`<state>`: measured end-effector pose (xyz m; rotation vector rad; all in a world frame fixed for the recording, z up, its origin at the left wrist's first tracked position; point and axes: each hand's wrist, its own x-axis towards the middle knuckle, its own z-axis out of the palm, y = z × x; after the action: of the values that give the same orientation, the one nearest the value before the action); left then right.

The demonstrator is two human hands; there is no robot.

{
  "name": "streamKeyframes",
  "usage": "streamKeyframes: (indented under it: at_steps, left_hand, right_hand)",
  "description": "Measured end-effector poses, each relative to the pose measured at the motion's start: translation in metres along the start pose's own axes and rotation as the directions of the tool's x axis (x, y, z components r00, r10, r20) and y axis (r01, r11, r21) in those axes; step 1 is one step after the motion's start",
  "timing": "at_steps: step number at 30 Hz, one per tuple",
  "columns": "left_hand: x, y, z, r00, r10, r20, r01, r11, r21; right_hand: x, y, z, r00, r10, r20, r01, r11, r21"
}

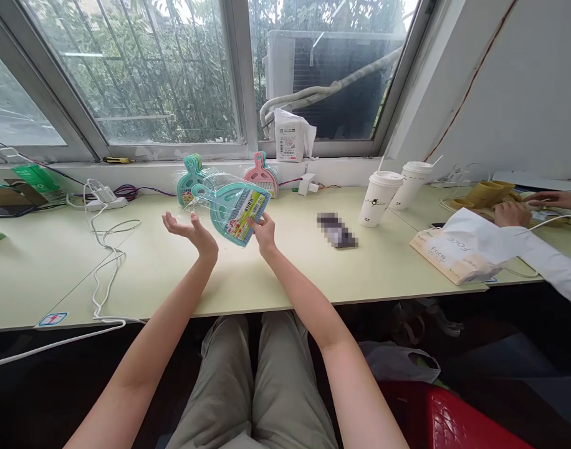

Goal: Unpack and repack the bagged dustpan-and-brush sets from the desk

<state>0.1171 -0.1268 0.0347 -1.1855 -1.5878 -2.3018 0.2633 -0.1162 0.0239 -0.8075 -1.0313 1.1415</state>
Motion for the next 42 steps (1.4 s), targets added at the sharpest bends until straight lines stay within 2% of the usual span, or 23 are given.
streamKeyframes:
  at_steps: [2, 3, 5, 7, 9, 11, 12, 15, 16, 18, 20, 21, 23, 26, 28, 30, 33, 35, 36, 37, 38, 41, 42]
  left_hand:
    - [0.007, -0.008, 0.004, 0.977, -0.143, 0.155, 0.167, 0.973, -0.157]
    - [0.010, -0.010, 0.005, 0.945, -0.193, 0.263, 0.255, 0.940, -0.225]
    - [0.016, -0.013, 0.006, 0.845, -0.237, 0.479, 0.421, 0.847, -0.323]
    - [0.020, -0.013, 0.005, 0.748, -0.227, 0.623, 0.544, 0.749, -0.379]
    - [0.022, -0.012, 0.003, 0.690, -0.207, 0.694, 0.627, 0.649, -0.430]
    - [0.020, -0.010, 0.001, 0.635, -0.204, 0.745, 0.719, 0.509, -0.473]
    - [0.019, -0.009, 0.001, 0.589, -0.215, 0.779, 0.776, 0.420, -0.471]
    - [0.009, -0.003, 0.000, 0.418, -0.245, 0.875, 0.906, 0.186, -0.380]
    - [0.005, 0.000, 0.000, 0.364, -0.247, 0.898, 0.930, 0.141, -0.339]
    - [-0.003, 0.008, 0.001, 0.284, -0.236, 0.929, 0.959, 0.096, -0.268]
    - [-0.009, 0.016, 0.002, 0.226, -0.218, 0.949, 0.974, 0.081, -0.214]
    - [-0.012, 0.020, 0.004, 0.212, -0.209, 0.955, 0.977, 0.079, -0.199]
    - [-0.015, 0.025, 0.006, 0.237, -0.194, 0.952, 0.971, 0.085, -0.224]
    - [-0.014, 0.023, 0.009, 0.343, -0.175, 0.923, 0.938, 0.102, -0.330]
    - [-0.012, 0.017, 0.008, 0.377, -0.185, 0.907, 0.925, 0.121, -0.360]
    - [-0.010, 0.012, 0.005, 0.367, -0.215, 0.905, 0.929, 0.146, -0.342]
    - [-0.013, 0.010, 0.002, 0.300, -0.229, 0.926, 0.949, 0.173, -0.265]
    - [-0.017, 0.012, 0.003, 0.258, -0.222, 0.940, 0.957, 0.191, -0.218]
    - [-0.018, 0.014, 0.005, 0.261, -0.222, 0.939, 0.955, 0.204, -0.218]
    - [-0.019, 0.015, 0.007, 0.290, -0.230, 0.929, 0.945, 0.220, -0.241]
    - [-0.019, 0.017, 0.009, 0.339, -0.243, 0.909, 0.929, 0.240, -0.283]
    - [-0.020, 0.020, 0.014, 0.528, -0.276, 0.803, 0.837, 0.327, -0.438]
    - [-0.021, 0.020, 0.015, 0.576, -0.275, 0.770, 0.803, 0.365, -0.471]
  right_hand:
    - [0.000, -0.001, -0.001, 1.000, 0.017, -0.006, -0.017, 0.999, 0.043]
    - [0.000, -0.002, -0.001, 1.000, 0.026, -0.004, -0.026, 0.998, 0.062]
    - [0.001, -0.002, -0.001, 0.999, 0.051, 0.015, -0.053, 0.994, 0.096]
    - [0.002, -0.002, -0.003, 0.997, 0.075, 0.034, -0.079, 0.988, 0.130]
    - [0.003, -0.004, -0.004, 0.995, 0.093, 0.048, -0.100, 0.981, 0.164]
    - [0.003, -0.006, -0.005, 0.992, 0.103, 0.074, -0.116, 0.975, 0.190]
    - [0.003, -0.007, -0.004, 0.989, 0.112, 0.099, -0.130, 0.972, 0.198]
    - [0.002, -0.009, 0.000, 0.973, 0.152, 0.173, -0.186, 0.961, 0.204]
    - [0.001, -0.009, 0.002, 0.970, 0.164, 0.181, -0.201, 0.957, 0.209]
    - [-0.002, -0.011, 0.006, 0.969, 0.175, 0.173, -0.213, 0.949, 0.231]
    - [-0.004, -0.013, 0.009, 0.973, 0.177, 0.148, -0.212, 0.941, 0.265]
    - [-0.005, -0.014, 0.010, 0.975, 0.179, 0.134, -0.210, 0.936, 0.283]
    - [-0.006, -0.016, 0.010, 0.978, 0.185, 0.101, -0.208, 0.926, 0.315]
    - [-0.004, -0.019, 0.009, 0.974, 0.211, 0.085, -0.228, 0.919, 0.323]
    - [-0.003, -0.020, 0.008, 0.964, 0.236, 0.123, -0.262, 0.921, 0.287]
    - [-0.004, -0.023, 0.009, 0.949, 0.249, 0.195, -0.292, 0.927, 0.235]
    - [-0.009, -0.028, 0.011, 0.926, 0.232, 0.298, -0.295, 0.937, 0.187]
    - [-0.013, -0.030, 0.013, 0.932, 0.208, 0.298, -0.275, 0.939, 0.206]
    - [-0.013, -0.030, 0.014, 0.943, 0.193, 0.271, -0.258, 0.938, 0.230]
    - [-0.014, -0.029, 0.015, 0.955, 0.183, 0.234, -0.242, 0.936, 0.257]
    - [-0.014, -0.027, 0.015, 0.965, 0.177, 0.194, -0.228, 0.931, 0.284]
    - [-0.011, -0.020, 0.013, 0.978, 0.194, 0.078, -0.209, 0.911, 0.355]
    - [-0.009, -0.018, 0.012, 0.977, 0.208, 0.044, -0.209, 0.902, 0.378]
